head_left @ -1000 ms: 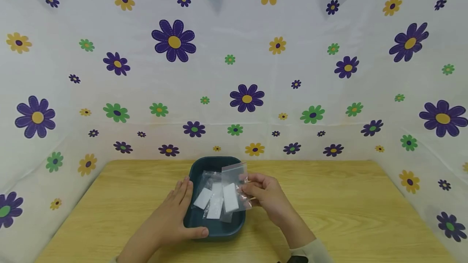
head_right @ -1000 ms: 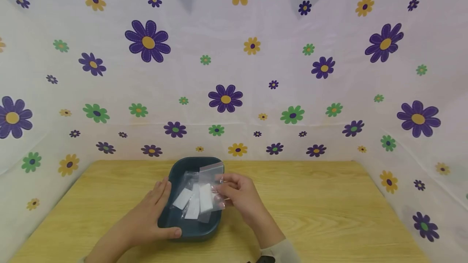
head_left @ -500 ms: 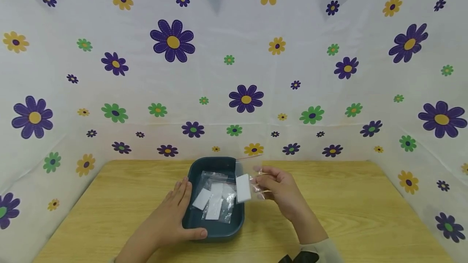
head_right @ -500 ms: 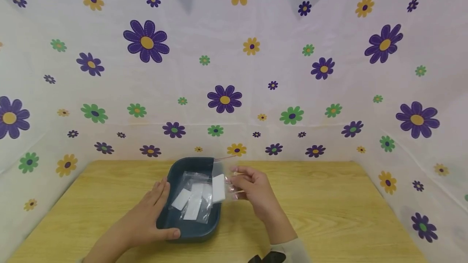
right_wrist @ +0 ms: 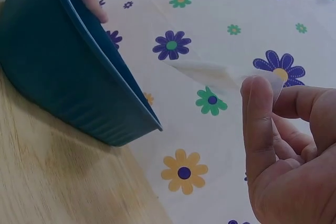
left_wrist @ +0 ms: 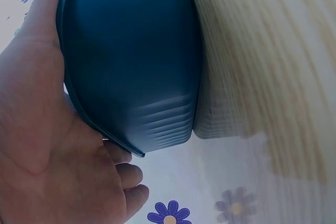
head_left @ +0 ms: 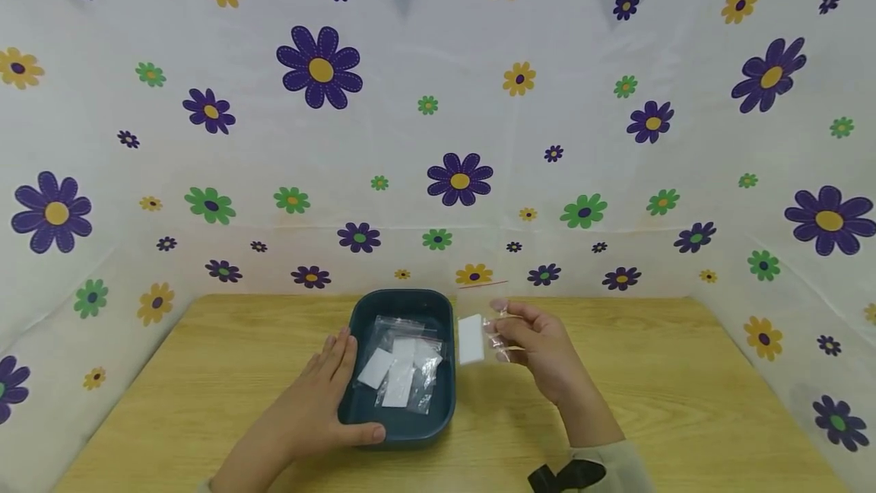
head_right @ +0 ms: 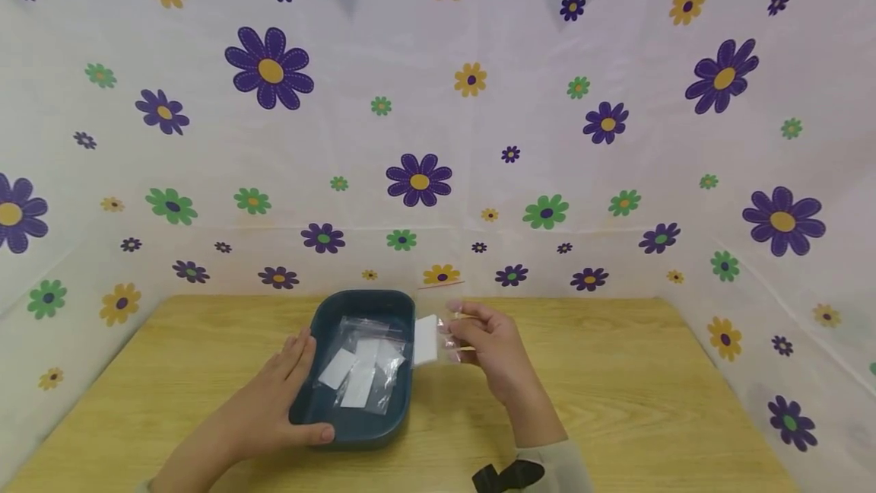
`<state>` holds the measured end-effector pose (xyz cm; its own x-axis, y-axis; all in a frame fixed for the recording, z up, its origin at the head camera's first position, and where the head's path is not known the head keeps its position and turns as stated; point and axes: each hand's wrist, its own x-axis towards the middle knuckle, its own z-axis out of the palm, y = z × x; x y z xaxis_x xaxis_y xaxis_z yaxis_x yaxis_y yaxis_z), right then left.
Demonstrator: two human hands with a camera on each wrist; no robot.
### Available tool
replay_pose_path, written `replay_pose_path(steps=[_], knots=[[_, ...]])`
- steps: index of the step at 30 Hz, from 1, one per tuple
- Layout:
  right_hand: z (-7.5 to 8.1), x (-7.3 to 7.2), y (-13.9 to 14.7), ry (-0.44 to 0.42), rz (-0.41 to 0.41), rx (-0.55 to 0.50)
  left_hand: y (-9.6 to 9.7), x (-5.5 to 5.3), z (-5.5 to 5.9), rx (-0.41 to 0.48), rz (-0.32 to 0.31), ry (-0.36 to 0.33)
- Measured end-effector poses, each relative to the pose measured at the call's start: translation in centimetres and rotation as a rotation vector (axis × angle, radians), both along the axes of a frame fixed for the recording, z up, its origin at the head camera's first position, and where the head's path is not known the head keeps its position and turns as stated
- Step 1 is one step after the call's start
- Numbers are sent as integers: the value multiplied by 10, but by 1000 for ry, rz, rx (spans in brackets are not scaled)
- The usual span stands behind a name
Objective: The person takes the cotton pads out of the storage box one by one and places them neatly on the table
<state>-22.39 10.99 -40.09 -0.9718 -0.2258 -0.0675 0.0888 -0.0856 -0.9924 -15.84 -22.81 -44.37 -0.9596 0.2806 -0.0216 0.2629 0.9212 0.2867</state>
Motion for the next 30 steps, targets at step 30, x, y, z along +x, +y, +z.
replay_pose_path(steps=[30], knots=[[-49, -15, 5, -67, 31, 85, 4, 3, 8, 5, -4, -16]])
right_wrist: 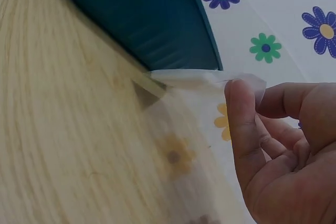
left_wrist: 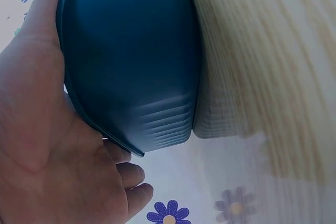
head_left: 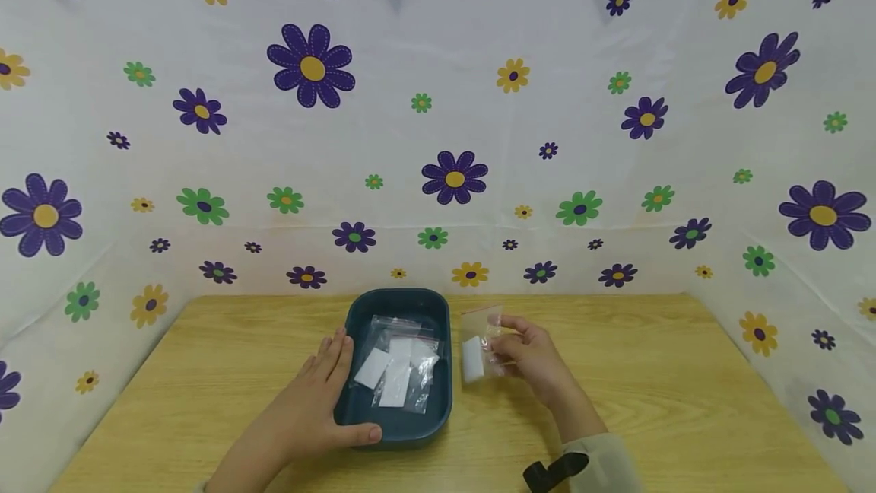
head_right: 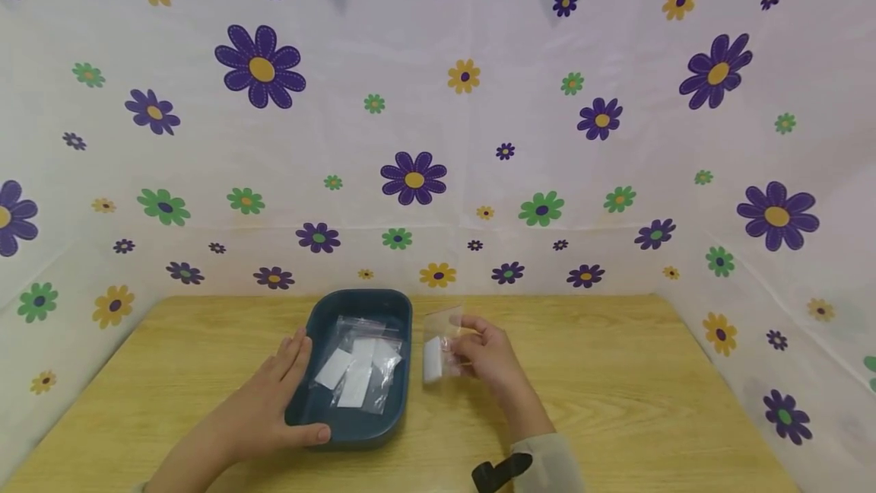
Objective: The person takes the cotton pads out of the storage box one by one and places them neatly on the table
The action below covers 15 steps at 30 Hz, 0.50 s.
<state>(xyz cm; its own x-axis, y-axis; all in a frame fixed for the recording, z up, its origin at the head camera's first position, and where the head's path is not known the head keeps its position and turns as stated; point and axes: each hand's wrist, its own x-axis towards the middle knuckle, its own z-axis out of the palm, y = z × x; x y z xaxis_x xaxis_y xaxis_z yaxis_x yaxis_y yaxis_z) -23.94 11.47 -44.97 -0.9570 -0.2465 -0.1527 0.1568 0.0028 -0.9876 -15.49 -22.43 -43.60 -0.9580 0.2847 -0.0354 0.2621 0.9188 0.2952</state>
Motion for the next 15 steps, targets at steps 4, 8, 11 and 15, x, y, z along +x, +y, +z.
replay_pose_path(steps=[4, 8, 11, 15], knots=[[-7, -1, 0, -8, 40, 28, -1, 0, -1, 2, 1, -7], [-10, -1, 0, 0, 65, 73, -1, 0, -3, 8, 2, -5], [-11, 0, 0, 19, 59, 139, -1, 0, -2, 11, -1, 4], [-12, 2, -1, 78, 13, 320, -1, 0, -1, 12, -7, 12]])
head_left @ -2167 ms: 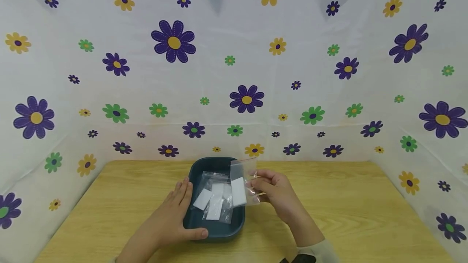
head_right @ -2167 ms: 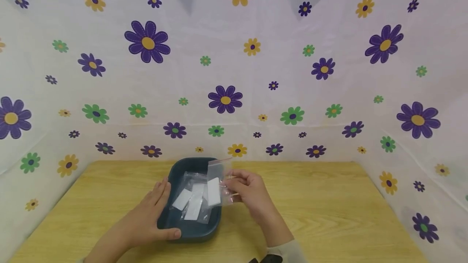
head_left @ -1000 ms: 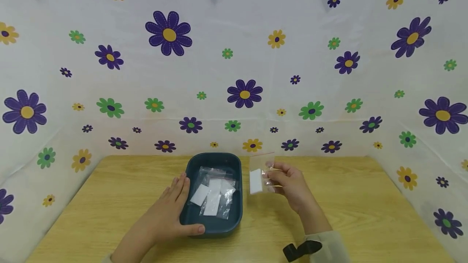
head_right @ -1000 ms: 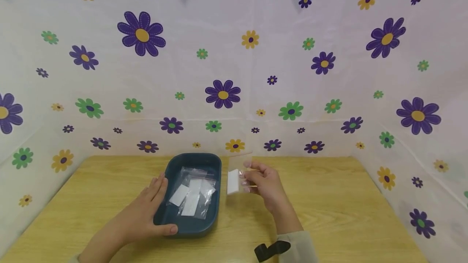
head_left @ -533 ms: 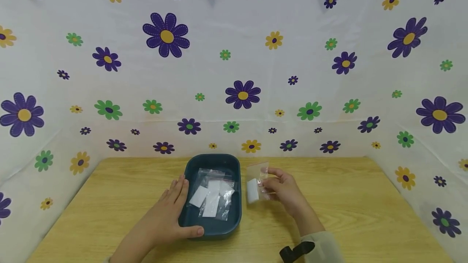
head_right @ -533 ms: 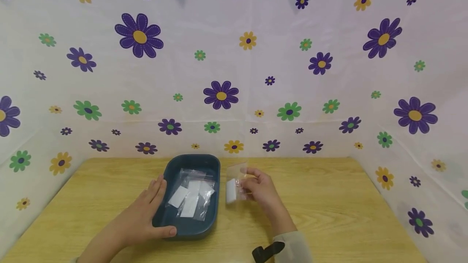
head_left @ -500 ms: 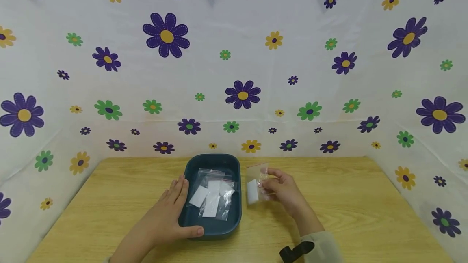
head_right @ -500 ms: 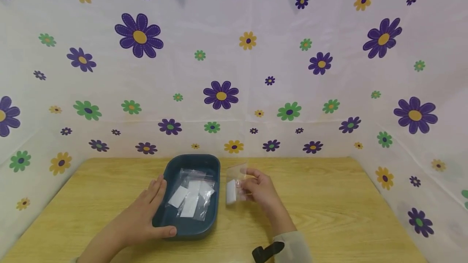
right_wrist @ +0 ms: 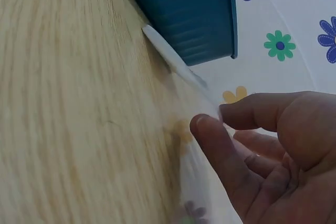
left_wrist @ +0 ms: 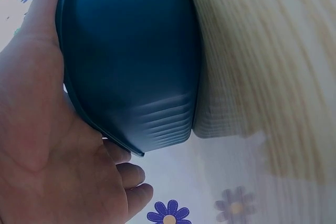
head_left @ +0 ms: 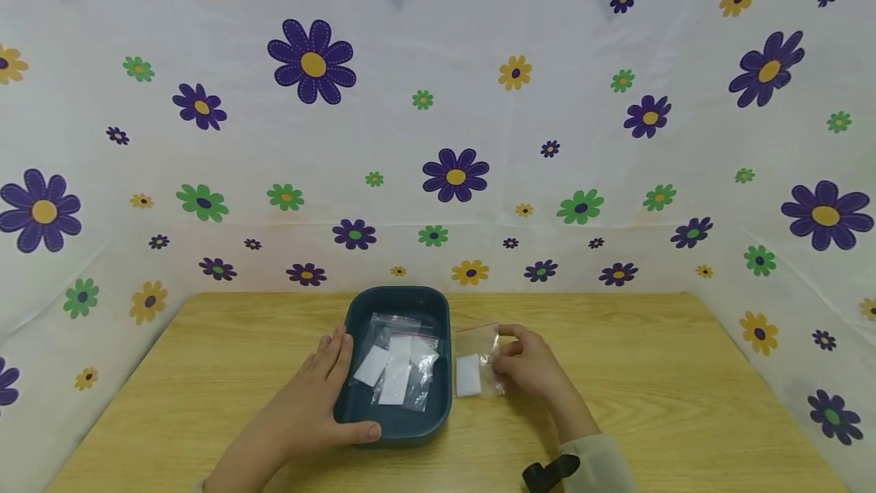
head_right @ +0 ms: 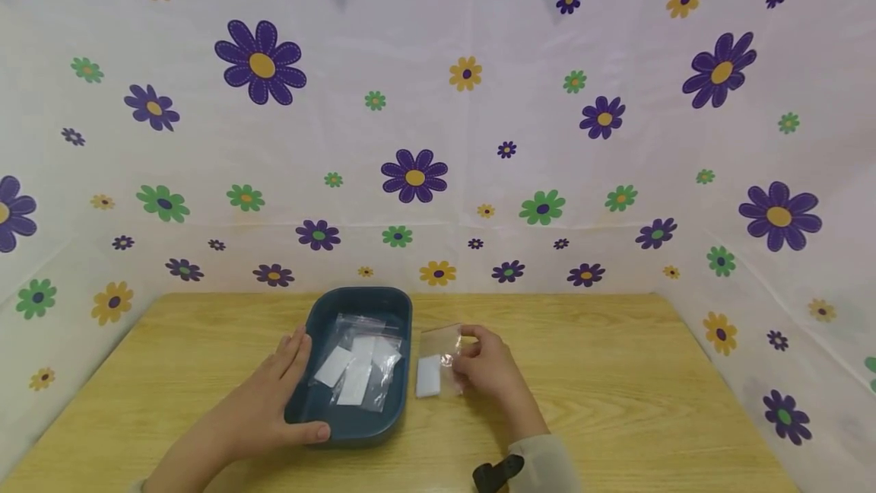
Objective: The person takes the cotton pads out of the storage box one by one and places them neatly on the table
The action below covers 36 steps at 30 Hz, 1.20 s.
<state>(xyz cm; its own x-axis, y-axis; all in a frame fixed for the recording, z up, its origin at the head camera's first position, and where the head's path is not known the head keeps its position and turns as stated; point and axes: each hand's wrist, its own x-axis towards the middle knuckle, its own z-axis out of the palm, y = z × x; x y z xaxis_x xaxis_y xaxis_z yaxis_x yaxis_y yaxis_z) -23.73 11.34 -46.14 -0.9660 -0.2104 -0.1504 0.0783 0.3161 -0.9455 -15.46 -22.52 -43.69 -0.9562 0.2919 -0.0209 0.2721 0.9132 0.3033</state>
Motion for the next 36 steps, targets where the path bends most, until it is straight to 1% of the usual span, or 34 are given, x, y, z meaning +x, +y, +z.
replay_pose_path(steps=[3, 6, 9, 13, 17, 21, 27, 36], knots=[[2, 2, -1, 48, -22, 116, 0, 1, 0, 0, -1, -3], [4, 4, -1, 68, -22, 166, 0, 1, 0, -5, 1, -2], [6, 4, -2, 53, -12, 171, 0, 0, 0, -12, 6, -1], [7, 3, -2, 12, -3, 152, 0, -1, 1, -14, 8, -1], [10, 2, -1, 4, -7, 189, 1, -3, 3, -8, 9, -2], [12, 2, 0, 13, -12, 240, 1, -3, 4, -7, 13, -9], [15, 5, 0, 25, -17, 262, 1, -3, 5, -14, 13, -9], [16, 7, 1, 78, -57, 346, 0, -2, -1, -30, 7, -1]])
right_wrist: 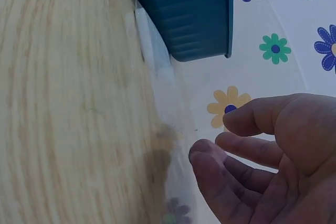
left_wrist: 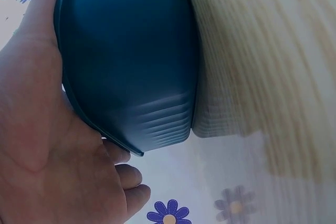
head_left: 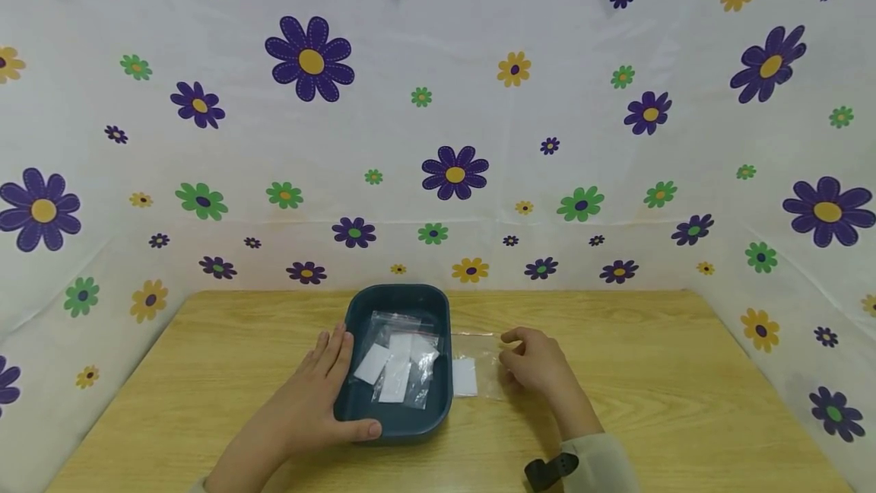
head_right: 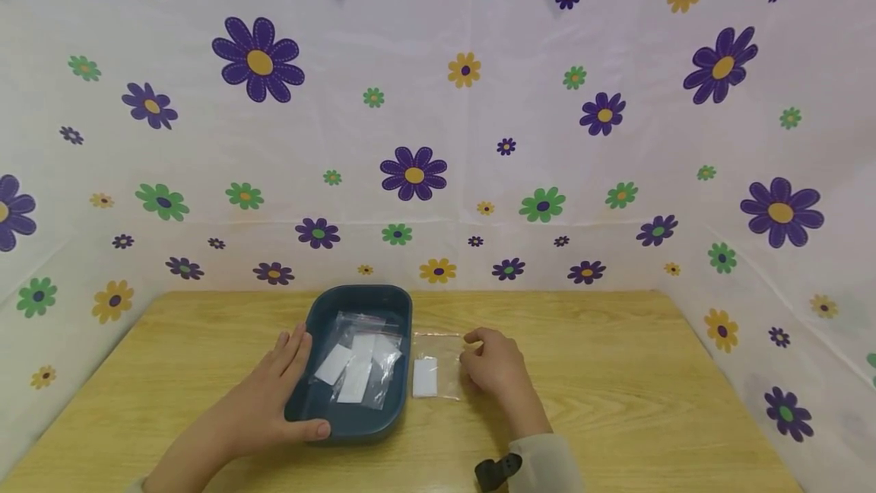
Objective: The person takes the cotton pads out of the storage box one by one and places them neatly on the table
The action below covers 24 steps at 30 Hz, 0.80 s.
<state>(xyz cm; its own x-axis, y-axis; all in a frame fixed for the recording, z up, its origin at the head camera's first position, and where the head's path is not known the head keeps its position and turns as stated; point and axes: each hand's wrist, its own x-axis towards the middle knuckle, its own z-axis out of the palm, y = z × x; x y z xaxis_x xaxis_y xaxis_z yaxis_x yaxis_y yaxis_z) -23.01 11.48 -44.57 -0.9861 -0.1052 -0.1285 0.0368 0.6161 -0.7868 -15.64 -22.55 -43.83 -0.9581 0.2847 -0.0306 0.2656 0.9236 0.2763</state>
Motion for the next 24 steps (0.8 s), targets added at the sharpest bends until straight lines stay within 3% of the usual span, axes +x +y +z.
replay_pose_path(steps=[5, 14, 24], knots=[[2, -1, -2, 48, -5, -16, 0, 0, 1, 9, -2, -2], [10, 5, -15, 30, 79, -313, -1, 0, 1, 8, 2, -38], [17, 10, -25, -1, 140, -446, -1, 0, 1, 10, -6, -16]])
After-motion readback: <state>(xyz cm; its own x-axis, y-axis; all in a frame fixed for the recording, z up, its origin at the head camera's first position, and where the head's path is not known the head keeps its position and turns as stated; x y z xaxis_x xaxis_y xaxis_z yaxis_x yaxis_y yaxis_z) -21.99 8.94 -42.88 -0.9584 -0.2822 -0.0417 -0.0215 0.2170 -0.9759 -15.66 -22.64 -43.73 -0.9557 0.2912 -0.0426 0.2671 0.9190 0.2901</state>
